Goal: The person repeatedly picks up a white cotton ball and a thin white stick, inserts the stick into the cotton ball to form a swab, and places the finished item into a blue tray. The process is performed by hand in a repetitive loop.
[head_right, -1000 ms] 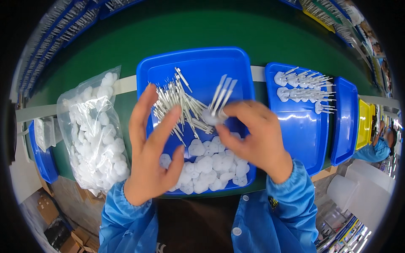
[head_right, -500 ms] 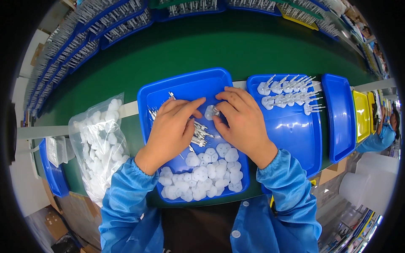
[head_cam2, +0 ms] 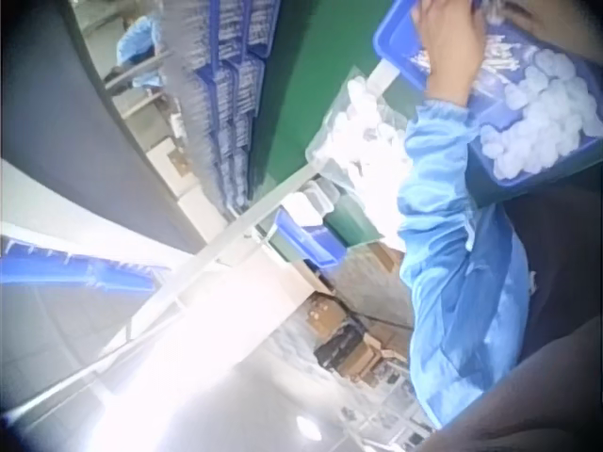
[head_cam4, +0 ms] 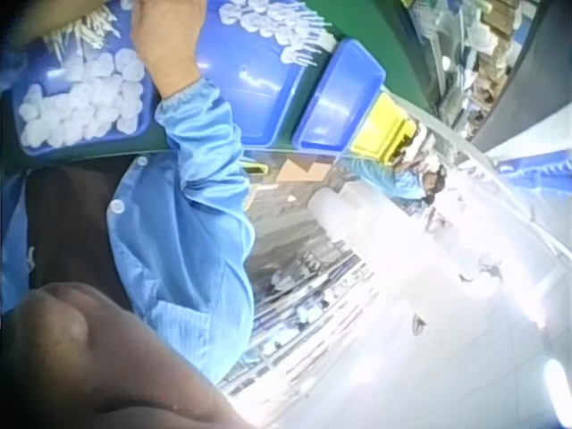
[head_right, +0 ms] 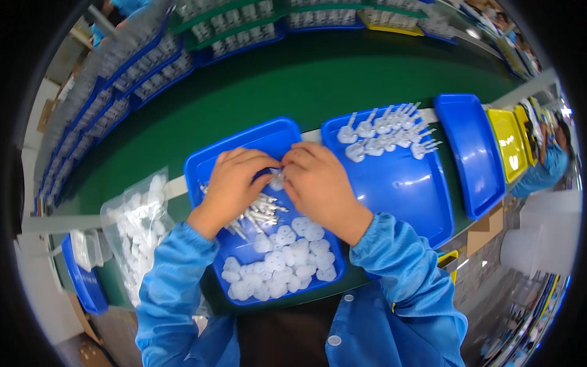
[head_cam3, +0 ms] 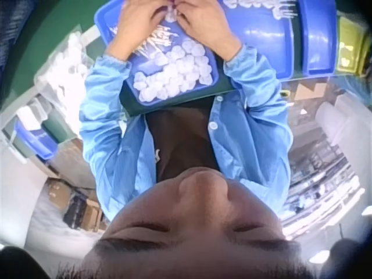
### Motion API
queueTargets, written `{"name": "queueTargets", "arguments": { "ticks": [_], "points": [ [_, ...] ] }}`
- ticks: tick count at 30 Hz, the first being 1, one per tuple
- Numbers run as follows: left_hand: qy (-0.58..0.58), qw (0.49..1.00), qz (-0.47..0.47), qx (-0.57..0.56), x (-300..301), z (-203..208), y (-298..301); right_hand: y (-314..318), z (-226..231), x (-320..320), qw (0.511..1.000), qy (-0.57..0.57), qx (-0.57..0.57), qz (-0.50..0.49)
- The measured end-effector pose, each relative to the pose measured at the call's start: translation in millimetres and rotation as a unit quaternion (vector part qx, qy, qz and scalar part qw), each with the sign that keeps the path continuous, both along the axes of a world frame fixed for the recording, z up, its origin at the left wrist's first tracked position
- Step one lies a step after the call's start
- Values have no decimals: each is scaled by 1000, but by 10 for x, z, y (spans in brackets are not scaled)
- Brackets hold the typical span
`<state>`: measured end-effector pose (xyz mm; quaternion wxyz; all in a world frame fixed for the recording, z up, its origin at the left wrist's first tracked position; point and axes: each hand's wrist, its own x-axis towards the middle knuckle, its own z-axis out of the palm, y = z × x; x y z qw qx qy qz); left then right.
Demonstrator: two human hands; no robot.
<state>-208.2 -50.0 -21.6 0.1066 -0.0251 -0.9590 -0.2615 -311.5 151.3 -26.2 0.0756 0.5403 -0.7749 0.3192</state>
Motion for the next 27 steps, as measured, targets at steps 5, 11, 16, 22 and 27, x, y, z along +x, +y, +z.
{"name": "queueTargets", "arguments": {
  "ticks": [5, 11, 16, 22, 27],
  "points": [
    [17, 998, 58, 22, 479, 522, -16, 894, 341, -15, 988, -35, -36, -149],
    [-52, 997, 38, -35, 1004, 586, 134, 1811, 56, -501, 914, -40, 111, -389],
    [-79, 994, 62, -29, 1182, 551, 241, 1791, 173, -290, 917, -63, 103, -381],
    [-90, 995, 35, -24, 1278, 395, 204, 1565, 219, -276, 952, 10, 106, -286],
    [-33, 995, 80, -53, 1240, 242, 254, 296, 462, 231, 996, -18, 73, -38]
  ]
}}
